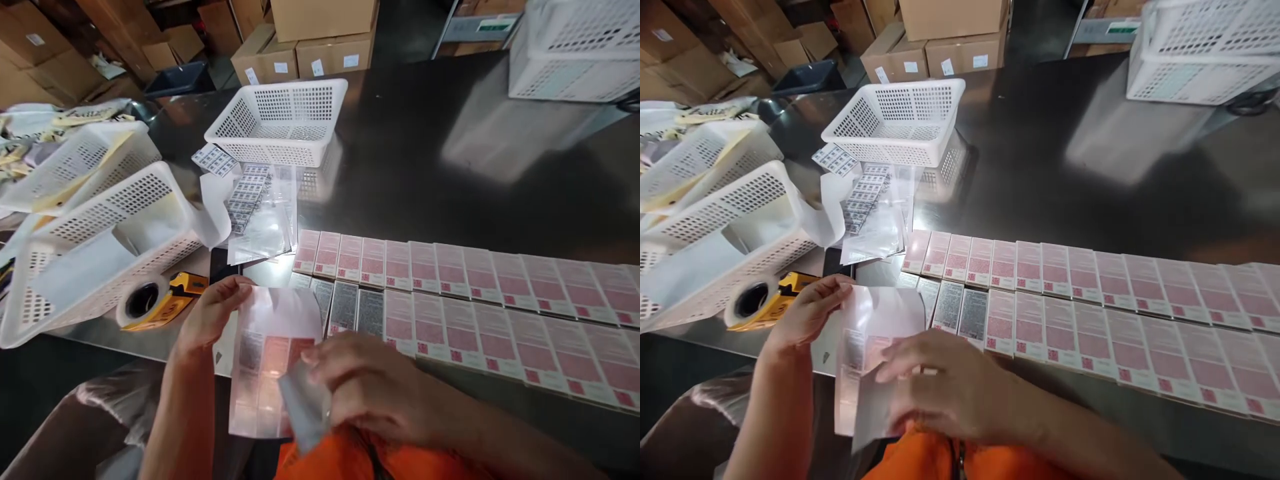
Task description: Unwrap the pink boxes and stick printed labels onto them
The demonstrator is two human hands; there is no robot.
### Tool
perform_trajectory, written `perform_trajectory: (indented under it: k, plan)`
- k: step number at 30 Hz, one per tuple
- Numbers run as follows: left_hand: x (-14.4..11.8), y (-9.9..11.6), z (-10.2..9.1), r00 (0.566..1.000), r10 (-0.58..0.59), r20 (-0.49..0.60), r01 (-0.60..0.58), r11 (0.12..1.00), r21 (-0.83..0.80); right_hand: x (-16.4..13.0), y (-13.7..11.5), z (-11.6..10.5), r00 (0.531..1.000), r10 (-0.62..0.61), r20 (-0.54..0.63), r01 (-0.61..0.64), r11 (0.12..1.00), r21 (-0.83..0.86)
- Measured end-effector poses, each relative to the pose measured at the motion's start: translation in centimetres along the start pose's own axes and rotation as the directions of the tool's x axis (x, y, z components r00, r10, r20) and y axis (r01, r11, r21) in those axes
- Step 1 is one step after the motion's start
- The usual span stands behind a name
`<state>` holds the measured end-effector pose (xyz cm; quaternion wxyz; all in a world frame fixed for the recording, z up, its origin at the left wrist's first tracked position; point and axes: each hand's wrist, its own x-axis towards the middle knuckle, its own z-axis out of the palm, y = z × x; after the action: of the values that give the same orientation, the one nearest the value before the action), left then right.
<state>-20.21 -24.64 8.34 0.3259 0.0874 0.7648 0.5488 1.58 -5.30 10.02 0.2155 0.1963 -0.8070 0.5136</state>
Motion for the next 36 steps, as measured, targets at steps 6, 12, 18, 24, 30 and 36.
perform_trajectory:
  k: [6, 12, 18, 24, 30, 36]
  plan:
    - [1.7, 0.8, 2.2, 0.998, 0.062, 0.032, -0.064, 0.994, 0.087, 3.6, 4.9, -4.3, 0.744, 0.603, -0.288, -0.558, 0.798, 0.228]
    - [2.8, 2.3, 6.0, 0.958, 0.079, 0.276, -0.166, 0.937, 0.306, 7.8, 9.8, -4.8, 0.58, 0.791, -0.194, -0.665, 0.597, 0.448]
    - [4.9, 1.7, 6.5, 0.962, 0.099, 0.255, -0.179, 0.933, 0.312, 9.2, 12.1, -4.2, 0.545, 0.828, -0.131, -0.722, 0.543, 0.429]
    - [6.2, 1.5, 7.1, 0.969, -0.008, 0.247, -0.107, 0.888, 0.448, 9.2, 14.9, -4.5, 0.703, 0.635, -0.322, -0.687, 0.723, -0.073]
    - [7.4, 1.1, 7.2, 0.973, -0.063, 0.222, -0.064, 0.849, 0.525, 9.2, 16.7, -4.3, 0.693, 0.661, -0.289, -0.72, 0.66, -0.215]
    - [8.2, 0.6, 7.2, 0.969, -0.116, 0.22, -0.005, 0.876, 0.483, 9.2, 17.4, -4.0, 0.677, 0.683, -0.275, -0.736, 0.613, -0.288]
